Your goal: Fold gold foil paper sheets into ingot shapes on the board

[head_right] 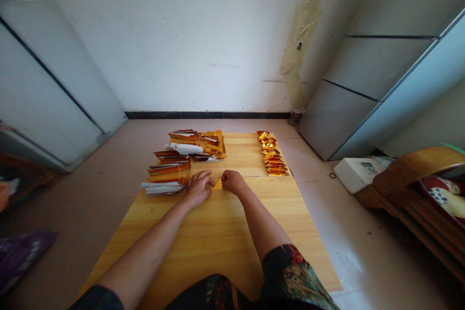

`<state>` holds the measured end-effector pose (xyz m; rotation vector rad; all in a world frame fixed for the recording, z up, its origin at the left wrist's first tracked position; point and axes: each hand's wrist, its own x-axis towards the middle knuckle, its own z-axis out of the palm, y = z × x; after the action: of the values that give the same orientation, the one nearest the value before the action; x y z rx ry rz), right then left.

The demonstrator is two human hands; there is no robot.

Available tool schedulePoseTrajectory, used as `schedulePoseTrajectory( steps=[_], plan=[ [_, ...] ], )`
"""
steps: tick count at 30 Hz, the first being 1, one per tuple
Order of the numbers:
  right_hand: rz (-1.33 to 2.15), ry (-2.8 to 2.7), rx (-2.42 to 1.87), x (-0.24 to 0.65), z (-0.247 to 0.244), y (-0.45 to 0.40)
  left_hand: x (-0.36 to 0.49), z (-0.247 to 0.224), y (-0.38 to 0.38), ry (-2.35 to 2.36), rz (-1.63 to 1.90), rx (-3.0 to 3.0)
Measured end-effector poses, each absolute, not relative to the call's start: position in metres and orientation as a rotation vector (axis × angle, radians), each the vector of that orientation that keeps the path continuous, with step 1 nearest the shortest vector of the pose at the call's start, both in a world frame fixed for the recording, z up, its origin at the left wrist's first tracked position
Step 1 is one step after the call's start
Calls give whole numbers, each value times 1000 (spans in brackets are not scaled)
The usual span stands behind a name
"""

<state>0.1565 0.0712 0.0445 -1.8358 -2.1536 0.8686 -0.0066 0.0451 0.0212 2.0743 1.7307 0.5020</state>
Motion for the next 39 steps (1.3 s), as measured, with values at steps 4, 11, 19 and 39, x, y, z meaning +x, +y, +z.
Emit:
schedulePoseTrajectory(
  steps=[4,11,19,39],
  plan=[
    [844,-2153,-1832,154,44,71,-1,22,44,1798,530,2048],
    [788,-2170,-1843,161,43,71,-4,18,45,1779,552,2099],
    [793,-2125,-1841,187,43,69,7,21,44,1771,546,2162],
    [776,-1969,-1968,199,41,66,31,21,50,1754,523,2187]
  ],
)
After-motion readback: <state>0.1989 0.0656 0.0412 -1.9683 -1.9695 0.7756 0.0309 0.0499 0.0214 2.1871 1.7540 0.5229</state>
